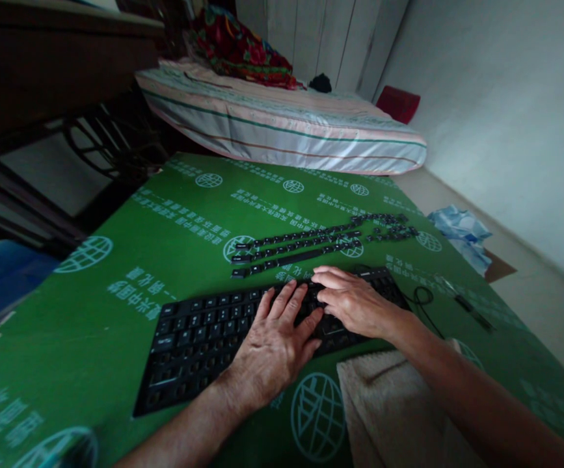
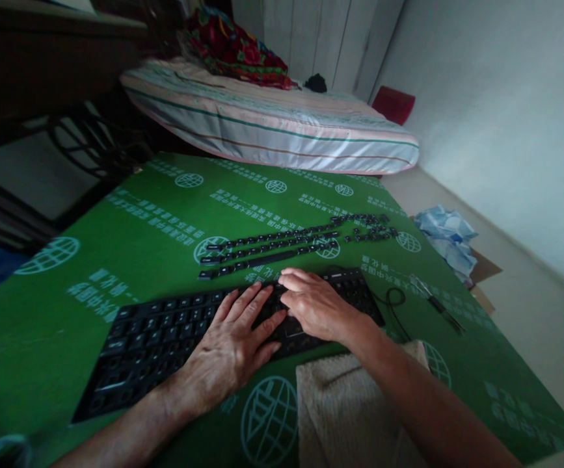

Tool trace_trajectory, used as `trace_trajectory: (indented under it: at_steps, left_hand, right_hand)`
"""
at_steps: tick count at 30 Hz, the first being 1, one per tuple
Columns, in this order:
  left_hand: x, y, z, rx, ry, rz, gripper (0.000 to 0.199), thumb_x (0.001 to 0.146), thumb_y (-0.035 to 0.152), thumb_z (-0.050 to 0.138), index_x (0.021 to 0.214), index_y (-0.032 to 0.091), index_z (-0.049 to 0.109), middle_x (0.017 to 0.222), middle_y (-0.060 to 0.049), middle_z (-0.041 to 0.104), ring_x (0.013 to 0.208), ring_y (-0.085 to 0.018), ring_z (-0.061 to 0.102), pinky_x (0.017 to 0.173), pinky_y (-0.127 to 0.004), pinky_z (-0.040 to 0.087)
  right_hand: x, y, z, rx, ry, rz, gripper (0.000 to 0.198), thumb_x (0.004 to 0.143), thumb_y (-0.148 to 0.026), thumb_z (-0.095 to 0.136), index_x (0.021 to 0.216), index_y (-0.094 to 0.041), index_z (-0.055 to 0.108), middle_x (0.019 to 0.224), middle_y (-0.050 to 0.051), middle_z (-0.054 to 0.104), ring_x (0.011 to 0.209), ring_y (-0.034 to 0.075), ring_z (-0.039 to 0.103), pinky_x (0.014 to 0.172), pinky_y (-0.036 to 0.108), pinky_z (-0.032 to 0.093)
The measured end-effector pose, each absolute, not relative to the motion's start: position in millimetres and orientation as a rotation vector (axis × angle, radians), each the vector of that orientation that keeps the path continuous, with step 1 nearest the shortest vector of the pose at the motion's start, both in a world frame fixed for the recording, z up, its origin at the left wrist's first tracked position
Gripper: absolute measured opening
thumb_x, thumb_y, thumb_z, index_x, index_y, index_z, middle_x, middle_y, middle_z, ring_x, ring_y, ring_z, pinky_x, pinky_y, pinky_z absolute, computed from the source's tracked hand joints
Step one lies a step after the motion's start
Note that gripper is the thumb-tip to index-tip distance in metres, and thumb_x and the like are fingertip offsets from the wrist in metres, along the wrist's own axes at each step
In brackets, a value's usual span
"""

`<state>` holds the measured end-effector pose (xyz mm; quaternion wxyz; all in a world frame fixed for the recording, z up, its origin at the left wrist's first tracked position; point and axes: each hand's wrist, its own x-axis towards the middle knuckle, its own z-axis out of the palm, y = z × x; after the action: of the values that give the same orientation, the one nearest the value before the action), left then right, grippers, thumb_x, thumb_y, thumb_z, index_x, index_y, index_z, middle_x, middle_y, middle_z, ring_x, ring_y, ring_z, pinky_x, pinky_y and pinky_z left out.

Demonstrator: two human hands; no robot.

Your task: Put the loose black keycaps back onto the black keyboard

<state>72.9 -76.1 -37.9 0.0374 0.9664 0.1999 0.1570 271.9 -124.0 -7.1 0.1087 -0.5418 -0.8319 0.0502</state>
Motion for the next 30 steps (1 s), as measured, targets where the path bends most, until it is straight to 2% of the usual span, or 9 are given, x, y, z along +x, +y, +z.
trace_trajectory:
  at_steps: [6,14,30]
  left_hand:
    - [73,-78,-38,2.97,0.62,0.501,0.04,0.089,0.043,0.05,0.126,0.029,0.055,0.142,-0.012,0.04,0.134,-0.034,0.029,0.105,-0.056,0.028]
    - [73,-77,-37,2.981,0.62,0.502,0.041,0.088,0.044,0.051,0.126,0.029,0.054,0.14,-0.012,0.043,0.133,-0.033,0.033,0.103,-0.056,0.031]
    - [74,-78,-40,2.98,0.633,0.527,0.041,0.089,0.045,0.051,0.127,0.029,0.054,0.142,-0.012,0.04,0.133,-0.033,0.031,0.104,-0.056,0.029]
  right_hand:
    - [279,-126,-25,-1.527,-2.311,0.108,0.012,0.082,-0.008,0.055,0.083,-0.016,0.064,0.12,0.011,0.059,0.128,0.024,0.042,0.104,0.044,0.043]
    - [278,-125,-26,-1.486,-2.268,0.095,0.013,0.078,-0.006,0.057,0.08,-0.016,0.065,0.117,0.01,0.062,0.124,0.024,0.046,0.102,0.043,0.045]
    - [277,-130,-40,-1.421,-2.086,0.146,0.015,0.082,-0.007,0.055,0.085,-0.017,0.065,0.118,0.011,0.062,0.125,0.022,0.047,0.102,0.044,0.045]
